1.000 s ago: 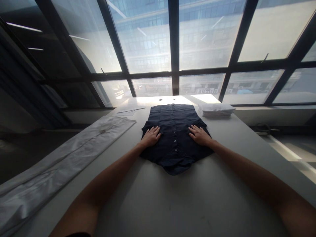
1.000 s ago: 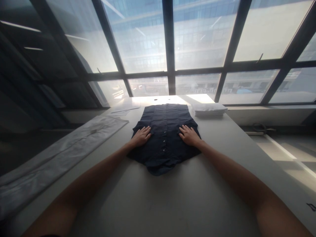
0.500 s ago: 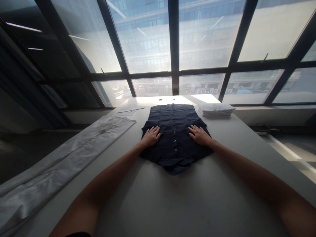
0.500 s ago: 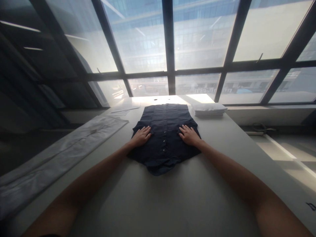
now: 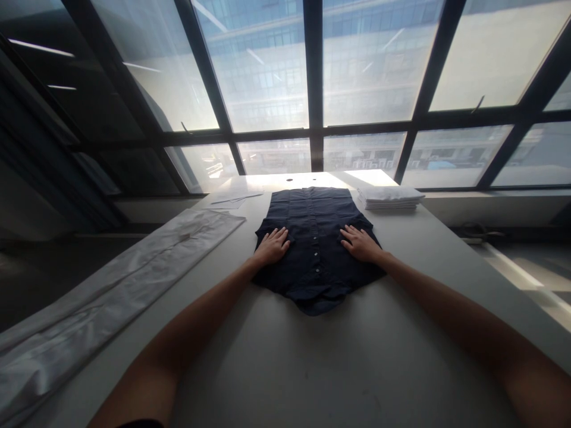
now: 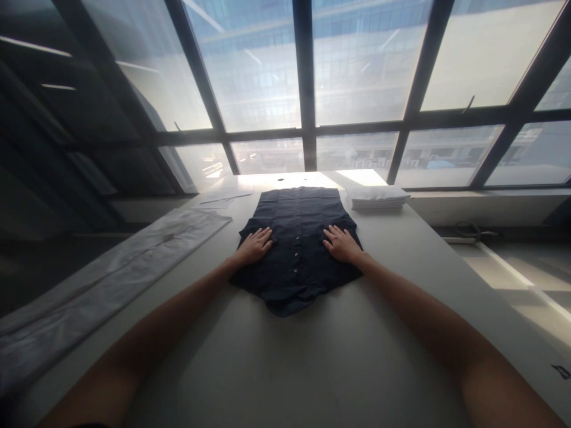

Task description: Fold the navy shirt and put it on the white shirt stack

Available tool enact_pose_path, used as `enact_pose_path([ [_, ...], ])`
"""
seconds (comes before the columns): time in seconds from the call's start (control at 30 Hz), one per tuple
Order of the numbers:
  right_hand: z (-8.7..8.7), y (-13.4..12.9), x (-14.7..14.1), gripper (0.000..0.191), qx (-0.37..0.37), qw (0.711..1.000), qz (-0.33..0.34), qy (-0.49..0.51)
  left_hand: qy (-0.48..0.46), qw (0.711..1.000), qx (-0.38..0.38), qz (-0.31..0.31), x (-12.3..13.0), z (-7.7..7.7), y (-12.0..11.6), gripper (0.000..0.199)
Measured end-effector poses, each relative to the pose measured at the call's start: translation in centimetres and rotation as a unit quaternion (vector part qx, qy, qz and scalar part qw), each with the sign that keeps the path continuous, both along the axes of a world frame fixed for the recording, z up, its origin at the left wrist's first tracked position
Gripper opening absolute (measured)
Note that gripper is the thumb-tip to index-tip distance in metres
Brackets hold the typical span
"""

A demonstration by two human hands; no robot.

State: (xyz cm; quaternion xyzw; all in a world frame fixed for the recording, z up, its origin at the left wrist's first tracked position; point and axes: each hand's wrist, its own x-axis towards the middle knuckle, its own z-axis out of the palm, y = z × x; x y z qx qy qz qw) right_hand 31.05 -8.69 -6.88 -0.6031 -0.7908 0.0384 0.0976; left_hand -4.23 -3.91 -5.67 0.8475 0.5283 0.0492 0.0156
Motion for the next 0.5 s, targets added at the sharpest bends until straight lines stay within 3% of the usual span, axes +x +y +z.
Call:
enact_pose_path([
  [0.5,0.01,-0.05,-0.04,0.060,0.002,1.000,0.001,-0.003,0.003,1.000,-0.003,0.003,0.01,-0.06,0.03,0.064],
])
